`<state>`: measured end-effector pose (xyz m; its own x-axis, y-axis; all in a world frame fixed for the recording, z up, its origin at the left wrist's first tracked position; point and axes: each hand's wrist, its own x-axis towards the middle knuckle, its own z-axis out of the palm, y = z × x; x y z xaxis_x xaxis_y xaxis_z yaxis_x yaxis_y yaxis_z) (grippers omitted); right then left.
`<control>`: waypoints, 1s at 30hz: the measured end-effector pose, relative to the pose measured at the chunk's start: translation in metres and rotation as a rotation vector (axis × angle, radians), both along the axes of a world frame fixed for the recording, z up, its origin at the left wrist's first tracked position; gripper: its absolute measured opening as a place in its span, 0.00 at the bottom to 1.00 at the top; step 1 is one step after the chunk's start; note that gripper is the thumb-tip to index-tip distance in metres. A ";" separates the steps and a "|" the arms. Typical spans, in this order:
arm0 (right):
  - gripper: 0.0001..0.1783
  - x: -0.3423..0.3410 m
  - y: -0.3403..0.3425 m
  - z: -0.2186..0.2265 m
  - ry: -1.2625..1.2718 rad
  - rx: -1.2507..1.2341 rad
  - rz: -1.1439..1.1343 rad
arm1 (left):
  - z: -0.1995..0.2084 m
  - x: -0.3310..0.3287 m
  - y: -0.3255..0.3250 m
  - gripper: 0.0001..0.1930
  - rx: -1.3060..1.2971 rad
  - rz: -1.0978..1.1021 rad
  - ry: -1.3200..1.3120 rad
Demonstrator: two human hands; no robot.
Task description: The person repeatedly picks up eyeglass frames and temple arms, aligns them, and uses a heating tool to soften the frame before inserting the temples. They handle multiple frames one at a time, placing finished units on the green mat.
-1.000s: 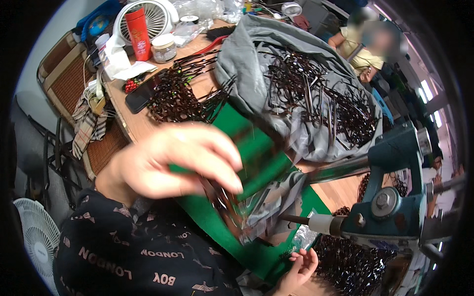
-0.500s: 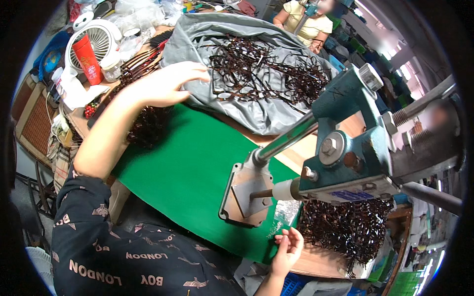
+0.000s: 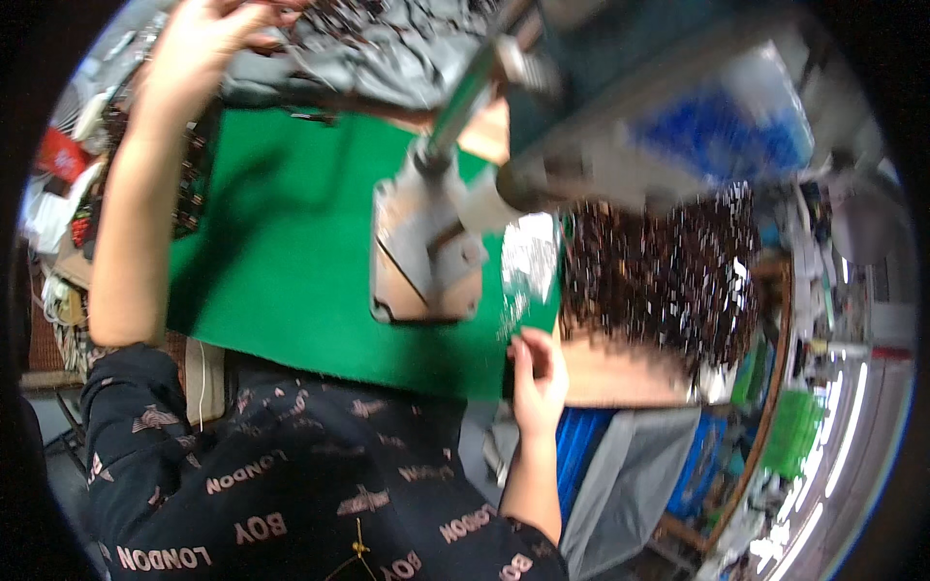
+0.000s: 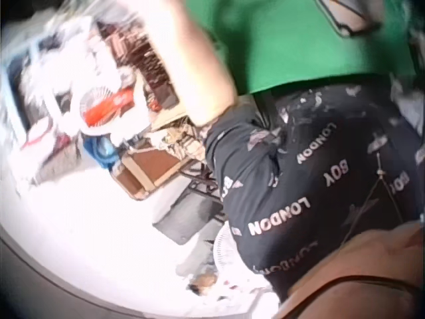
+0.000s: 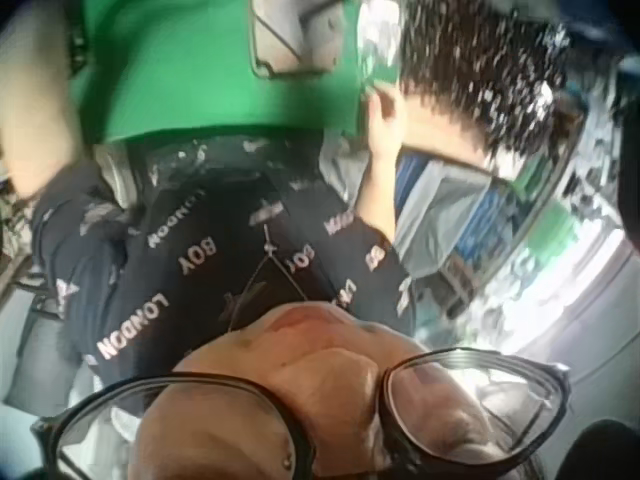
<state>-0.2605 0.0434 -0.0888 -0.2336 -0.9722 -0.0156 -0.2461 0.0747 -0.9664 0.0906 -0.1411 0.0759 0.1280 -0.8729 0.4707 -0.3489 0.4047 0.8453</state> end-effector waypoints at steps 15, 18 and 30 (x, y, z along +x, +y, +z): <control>0.08 0.011 -0.019 0.022 0.610 -0.093 0.305 | -0.075 -0.038 0.129 0.30 0.194 -0.562 -0.867; 0.07 0.014 -0.021 0.015 0.704 -0.168 0.346 | -0.077 -0.019 0.134 0.35 0.227 -0.470 -0.862; 0.06 -0.010 -0.013 0.019 0.587 -0.084 0.303 | -0.106 0.031 0.163 0.13 0.424 -0.514 0.340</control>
